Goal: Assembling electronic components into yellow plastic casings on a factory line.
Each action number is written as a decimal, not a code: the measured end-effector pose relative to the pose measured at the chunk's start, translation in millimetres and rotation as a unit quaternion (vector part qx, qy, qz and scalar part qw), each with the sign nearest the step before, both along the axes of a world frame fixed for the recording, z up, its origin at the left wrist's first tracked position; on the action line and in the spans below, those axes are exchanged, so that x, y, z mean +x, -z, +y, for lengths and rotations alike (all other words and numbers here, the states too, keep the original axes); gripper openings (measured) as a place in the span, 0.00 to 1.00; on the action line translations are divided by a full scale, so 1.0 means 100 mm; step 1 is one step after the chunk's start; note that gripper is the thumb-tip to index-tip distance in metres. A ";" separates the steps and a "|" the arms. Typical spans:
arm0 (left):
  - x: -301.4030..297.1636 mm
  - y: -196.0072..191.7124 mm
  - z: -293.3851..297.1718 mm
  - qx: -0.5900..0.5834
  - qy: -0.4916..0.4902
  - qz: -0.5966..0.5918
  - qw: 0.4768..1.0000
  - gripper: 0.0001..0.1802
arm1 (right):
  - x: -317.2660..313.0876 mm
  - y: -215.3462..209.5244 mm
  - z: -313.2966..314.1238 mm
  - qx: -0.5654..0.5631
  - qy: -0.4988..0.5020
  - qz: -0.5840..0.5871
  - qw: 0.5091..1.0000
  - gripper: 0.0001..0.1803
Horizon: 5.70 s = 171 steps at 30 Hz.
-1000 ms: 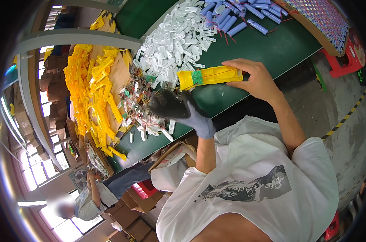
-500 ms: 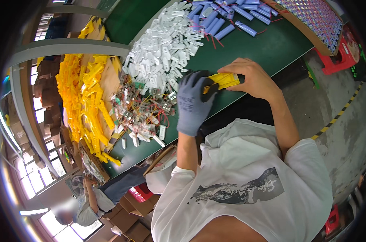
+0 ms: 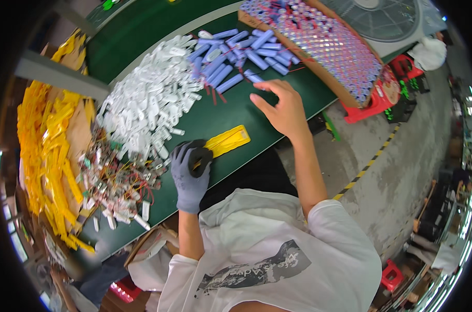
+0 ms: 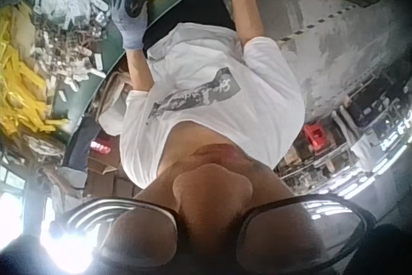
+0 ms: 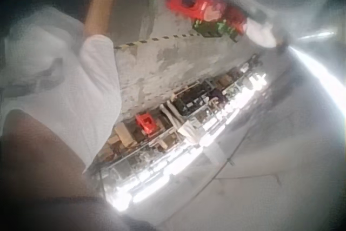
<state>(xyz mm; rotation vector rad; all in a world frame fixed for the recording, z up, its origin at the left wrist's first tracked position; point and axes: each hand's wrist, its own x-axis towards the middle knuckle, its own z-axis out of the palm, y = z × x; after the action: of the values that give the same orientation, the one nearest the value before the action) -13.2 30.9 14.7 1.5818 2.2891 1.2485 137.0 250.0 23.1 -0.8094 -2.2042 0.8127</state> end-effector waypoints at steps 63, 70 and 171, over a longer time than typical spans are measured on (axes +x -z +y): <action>0.33 0.08 -0.42 0.151 -0.008 0.062 0.987 0.23 | -0.02 -0.01 -0.62 -0.025 -0.199 -0.037 0.979 0.33; 0.78 -0.13 -0.48 0.173 -0.124 -0.506 0.835 0.30 | -0.17 0.07 -1.02 -0.085 -0.181 0.125 0.972 0.30; 0.38 0.18 -0.16 0.289 -0.279 -0.457 0.793 0.14 | -0.37 0.13 -1.07 -0.129 -0.162 0.103 0.973 0.09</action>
<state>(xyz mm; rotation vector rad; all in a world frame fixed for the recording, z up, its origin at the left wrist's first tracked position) 24.3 14.8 -3.0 0.0830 1.7574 2.3182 100.2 142.5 9.6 -0.4593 -2.0961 1.3042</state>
